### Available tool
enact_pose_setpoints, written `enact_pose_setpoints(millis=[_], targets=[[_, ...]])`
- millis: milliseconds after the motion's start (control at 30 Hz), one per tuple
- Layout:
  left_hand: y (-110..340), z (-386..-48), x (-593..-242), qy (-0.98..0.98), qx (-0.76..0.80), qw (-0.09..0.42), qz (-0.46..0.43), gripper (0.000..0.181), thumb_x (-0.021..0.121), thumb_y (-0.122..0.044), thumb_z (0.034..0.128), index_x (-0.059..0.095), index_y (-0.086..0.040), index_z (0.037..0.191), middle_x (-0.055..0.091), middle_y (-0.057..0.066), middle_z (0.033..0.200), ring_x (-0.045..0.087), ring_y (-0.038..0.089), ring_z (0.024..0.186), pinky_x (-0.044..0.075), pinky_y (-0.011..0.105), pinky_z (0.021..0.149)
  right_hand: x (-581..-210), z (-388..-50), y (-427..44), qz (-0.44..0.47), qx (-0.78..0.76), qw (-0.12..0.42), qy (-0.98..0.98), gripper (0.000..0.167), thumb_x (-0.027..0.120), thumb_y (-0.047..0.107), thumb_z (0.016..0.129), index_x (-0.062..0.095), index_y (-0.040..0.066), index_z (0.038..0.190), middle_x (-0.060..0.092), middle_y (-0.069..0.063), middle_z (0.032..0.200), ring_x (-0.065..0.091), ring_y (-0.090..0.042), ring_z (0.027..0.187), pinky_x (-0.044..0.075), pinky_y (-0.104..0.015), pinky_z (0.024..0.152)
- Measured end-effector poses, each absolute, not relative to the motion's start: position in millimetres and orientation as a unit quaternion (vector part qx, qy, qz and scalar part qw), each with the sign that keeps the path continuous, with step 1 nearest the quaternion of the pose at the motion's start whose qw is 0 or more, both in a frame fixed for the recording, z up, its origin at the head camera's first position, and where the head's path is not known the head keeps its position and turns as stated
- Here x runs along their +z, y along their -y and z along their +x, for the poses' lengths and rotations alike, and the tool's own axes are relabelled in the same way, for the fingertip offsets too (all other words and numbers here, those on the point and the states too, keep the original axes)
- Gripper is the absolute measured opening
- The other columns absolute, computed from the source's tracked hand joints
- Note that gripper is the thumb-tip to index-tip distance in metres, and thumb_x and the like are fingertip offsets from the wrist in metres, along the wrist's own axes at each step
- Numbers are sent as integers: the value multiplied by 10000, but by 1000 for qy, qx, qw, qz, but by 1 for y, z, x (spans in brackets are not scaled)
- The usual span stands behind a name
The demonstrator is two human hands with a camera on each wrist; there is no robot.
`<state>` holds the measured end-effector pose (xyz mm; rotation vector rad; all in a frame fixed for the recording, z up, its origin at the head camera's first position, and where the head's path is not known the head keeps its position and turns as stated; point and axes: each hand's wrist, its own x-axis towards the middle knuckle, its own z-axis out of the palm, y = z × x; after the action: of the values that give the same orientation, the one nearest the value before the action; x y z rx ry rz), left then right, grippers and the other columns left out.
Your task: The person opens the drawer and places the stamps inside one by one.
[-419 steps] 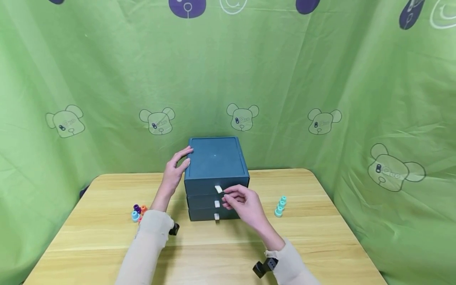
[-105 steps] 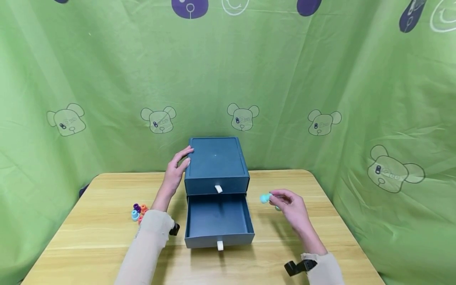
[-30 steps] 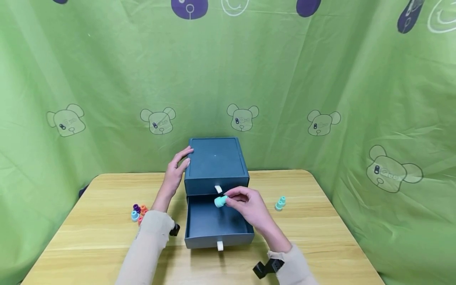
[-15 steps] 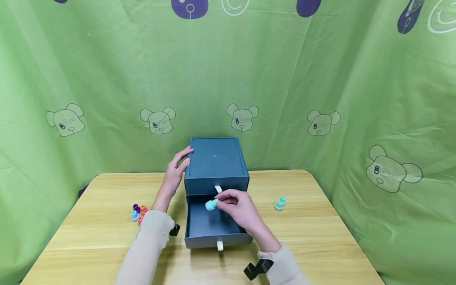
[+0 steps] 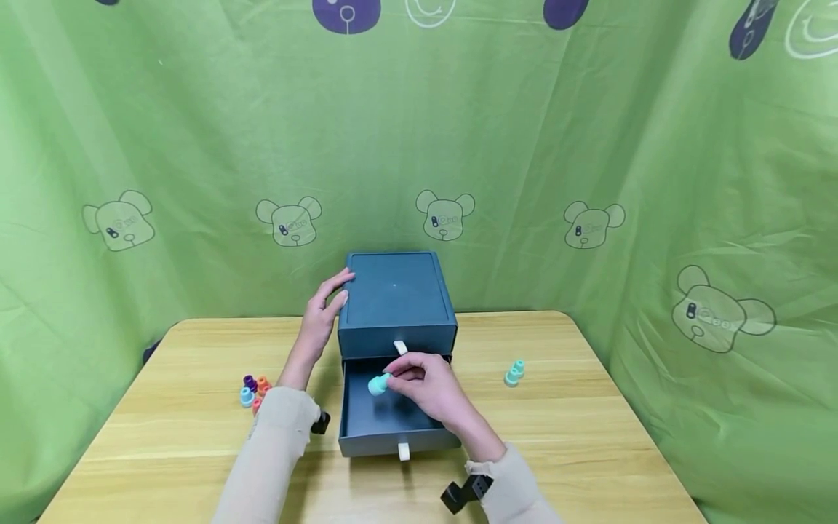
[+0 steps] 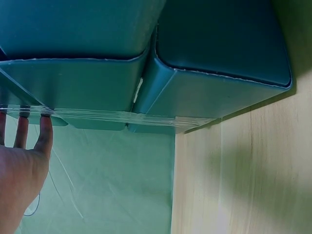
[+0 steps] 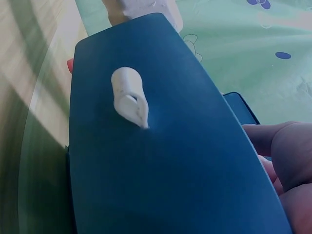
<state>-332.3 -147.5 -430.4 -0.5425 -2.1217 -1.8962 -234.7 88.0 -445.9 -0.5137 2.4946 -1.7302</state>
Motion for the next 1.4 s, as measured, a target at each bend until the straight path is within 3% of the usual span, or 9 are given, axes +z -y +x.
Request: enact_pose_setpoints(millis=[600, 1067, 1400], targets=[[149, -335, -433, 722, -654, 129, -187, 425, 516, -162, 1074, 548, -42, 1481, 405, 97, 1650, 306, 318, 1553, 183, 606, 1261, -447, -237, -76, -187, -496, 67, -845, 92, 790, 108, 912, 785, 103, 1004, 746, -24, 988, 691, -127, 844, 576, -232, 747], [150, -333, -430, 730, -642, 134, -191, 431, 521, -185, 1075, 549, -41, 1479, 405, 133, 1646, 317, 324, 1547, 209, 616, 1249, -447, -240, -65, -194, -457, 81, -865, 72, 789, 90, 908, 789, 94, 980, 741, 14, 896, 673, -98, 807, 564, -252, 758], [150, -332, -432, 733, -642, 125, -187, 435, 519, -173, 1071, 542, -48, 1487, 404, 91, 1652, 314, 304, 1551, 221, 595, 1251, -449, -239, -65, -199, -442, 77, -871, 65, 792, 64, 898, 783, 77, 961, 736, -4, 875, 659, -103, 793, 553, -254, 739]])
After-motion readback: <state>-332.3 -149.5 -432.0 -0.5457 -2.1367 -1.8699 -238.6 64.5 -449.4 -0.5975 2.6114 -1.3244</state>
